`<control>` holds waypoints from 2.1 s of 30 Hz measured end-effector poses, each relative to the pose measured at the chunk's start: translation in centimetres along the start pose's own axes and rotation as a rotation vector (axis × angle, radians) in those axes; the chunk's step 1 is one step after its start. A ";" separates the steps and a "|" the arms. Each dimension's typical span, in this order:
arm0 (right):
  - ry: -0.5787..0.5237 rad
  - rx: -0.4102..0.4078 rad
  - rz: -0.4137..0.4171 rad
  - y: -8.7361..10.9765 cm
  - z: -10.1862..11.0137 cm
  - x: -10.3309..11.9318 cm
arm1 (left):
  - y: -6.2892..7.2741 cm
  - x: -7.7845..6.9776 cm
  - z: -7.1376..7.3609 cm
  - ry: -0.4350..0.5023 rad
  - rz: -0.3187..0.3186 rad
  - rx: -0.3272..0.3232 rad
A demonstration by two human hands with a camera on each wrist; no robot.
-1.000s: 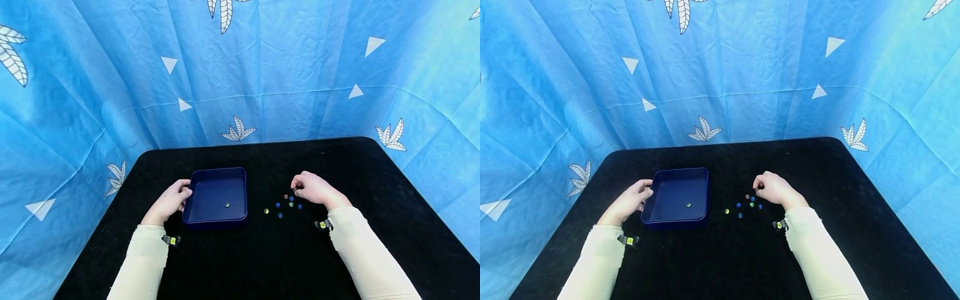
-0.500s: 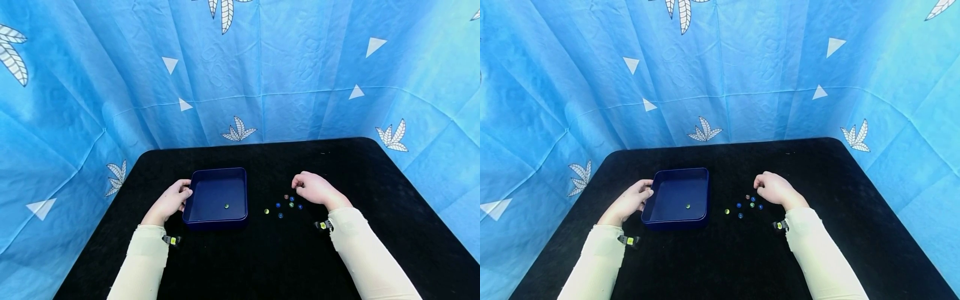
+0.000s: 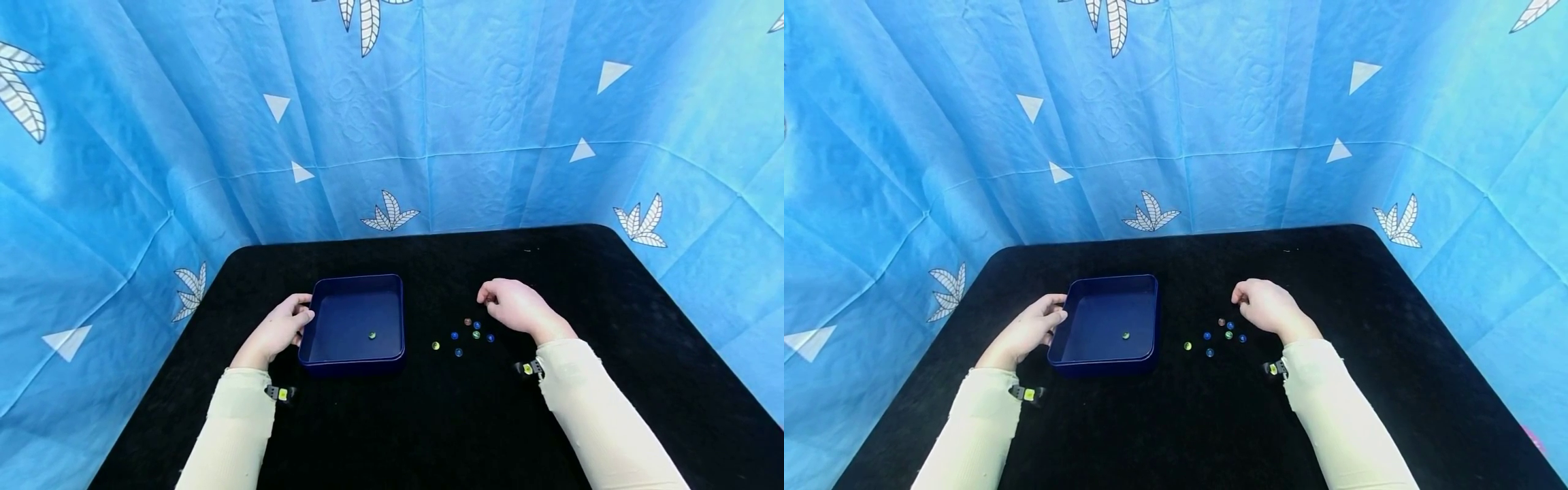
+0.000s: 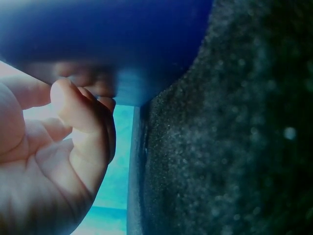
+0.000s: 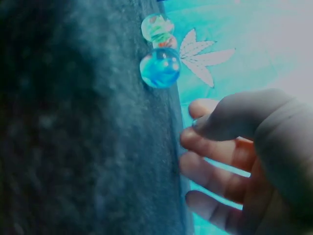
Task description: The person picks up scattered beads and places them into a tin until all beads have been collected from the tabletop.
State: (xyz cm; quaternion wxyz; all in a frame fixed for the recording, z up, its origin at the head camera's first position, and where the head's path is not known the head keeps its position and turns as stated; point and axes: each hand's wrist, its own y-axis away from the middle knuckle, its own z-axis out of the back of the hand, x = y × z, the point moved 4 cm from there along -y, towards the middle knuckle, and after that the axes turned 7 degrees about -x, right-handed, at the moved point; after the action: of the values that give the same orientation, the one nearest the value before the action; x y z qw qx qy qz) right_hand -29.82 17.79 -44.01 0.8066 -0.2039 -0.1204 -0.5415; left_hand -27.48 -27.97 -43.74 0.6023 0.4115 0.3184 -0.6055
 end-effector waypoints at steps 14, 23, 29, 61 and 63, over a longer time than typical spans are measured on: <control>0.001 -0.045 0.030 -0.1 1.5 1.5 | -0.3 0.4 -0.1 0.003 0.003 -0.005; 0.020 -0.104 0.088 0.0 2.3 3.6 | -0.2 0.2 -0.1 0.004 -0.008 -0.002; 0.016 -0.117 0.116 -0.2 2.7 5.4 | -0.3 0.5 0.0 0.010 -0.003 -0.006; 0.045 -0.080 0.233 -3.2 1.6 13.0 | -0.3 0.5 0.1 -0.005 0.003 -0.001; 0.043 -0.087 0.252 -3.4 1.5 13.5 | -0.3 0.5 0.1 -0.003 0.002 0.000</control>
State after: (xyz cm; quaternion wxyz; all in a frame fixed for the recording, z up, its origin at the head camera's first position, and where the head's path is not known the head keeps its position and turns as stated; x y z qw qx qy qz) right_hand -27.72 6.23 -36.36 0.8611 -0.2406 -0.0531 -0.4448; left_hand -27.74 -28.23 -44.18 0.6033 0.4107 0.3172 -0.6056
